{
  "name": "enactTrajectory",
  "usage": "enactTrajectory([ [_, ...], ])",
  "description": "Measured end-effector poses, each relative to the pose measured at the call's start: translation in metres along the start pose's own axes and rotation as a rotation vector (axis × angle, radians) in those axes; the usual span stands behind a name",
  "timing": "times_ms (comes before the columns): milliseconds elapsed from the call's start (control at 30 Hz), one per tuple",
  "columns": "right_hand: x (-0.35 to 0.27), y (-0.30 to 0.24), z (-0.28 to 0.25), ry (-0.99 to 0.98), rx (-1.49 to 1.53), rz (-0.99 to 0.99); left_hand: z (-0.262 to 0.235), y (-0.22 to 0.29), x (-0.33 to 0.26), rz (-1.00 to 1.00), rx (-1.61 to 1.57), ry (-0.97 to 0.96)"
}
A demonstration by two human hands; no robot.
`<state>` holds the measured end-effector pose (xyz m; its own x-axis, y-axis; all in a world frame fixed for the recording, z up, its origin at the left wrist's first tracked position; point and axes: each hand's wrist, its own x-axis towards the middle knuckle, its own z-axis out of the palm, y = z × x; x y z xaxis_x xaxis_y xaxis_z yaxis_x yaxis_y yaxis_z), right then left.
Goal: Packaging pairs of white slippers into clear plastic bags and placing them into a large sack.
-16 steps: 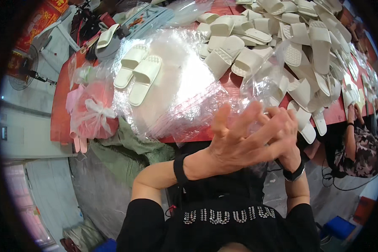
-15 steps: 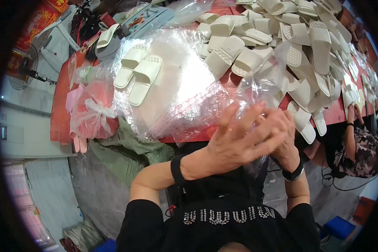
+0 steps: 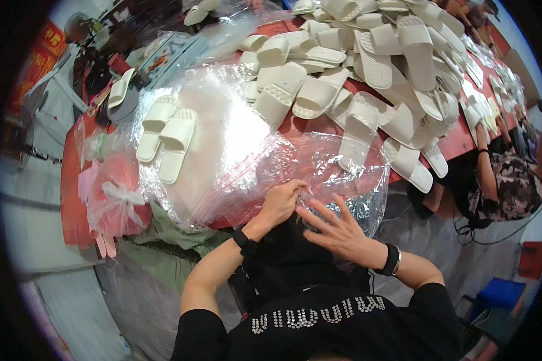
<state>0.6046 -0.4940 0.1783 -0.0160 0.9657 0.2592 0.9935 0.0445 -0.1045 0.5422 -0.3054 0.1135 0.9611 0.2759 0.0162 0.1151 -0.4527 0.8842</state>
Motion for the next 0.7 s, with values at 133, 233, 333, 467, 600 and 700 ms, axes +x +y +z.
enactTrajectory([
  [133, -0.038, -0.002, 0.002, -0.153, -0.073, 0.138, 0.012, 0.008, 0.006, -0.114, 0.042, -0.128],
  [233, -0.071, 0.006, -0.006, -0.155, -0.089, 0.361, 0.023, 0.012, 0.012, -0.098, 0.071, -0.187],
  [333, -0.104, 0.013, -0.013, -0.084, -0.167, 0.572, 0.032, 0.009, 0.015, -0.062, 0.124, -0.246],
  [467, -0.124, 0.014, -0.015, -0.146, -0.158, 0.795, 0.039, 0.014, 0.021, -0.121, 0.160, -0.354],
  [600, -0.137, 0.011, -0.015, -0.106, 0.084, 0.975, 0.045, 0.022, 0.039, -0.050, 0.166, -0.499],
  [700, -0.149, 0.015, -0.017, 0.089, 0.115, 0.831, 0.033, 0.037, 0.052, -0.144, 0.003, -0.774],
])
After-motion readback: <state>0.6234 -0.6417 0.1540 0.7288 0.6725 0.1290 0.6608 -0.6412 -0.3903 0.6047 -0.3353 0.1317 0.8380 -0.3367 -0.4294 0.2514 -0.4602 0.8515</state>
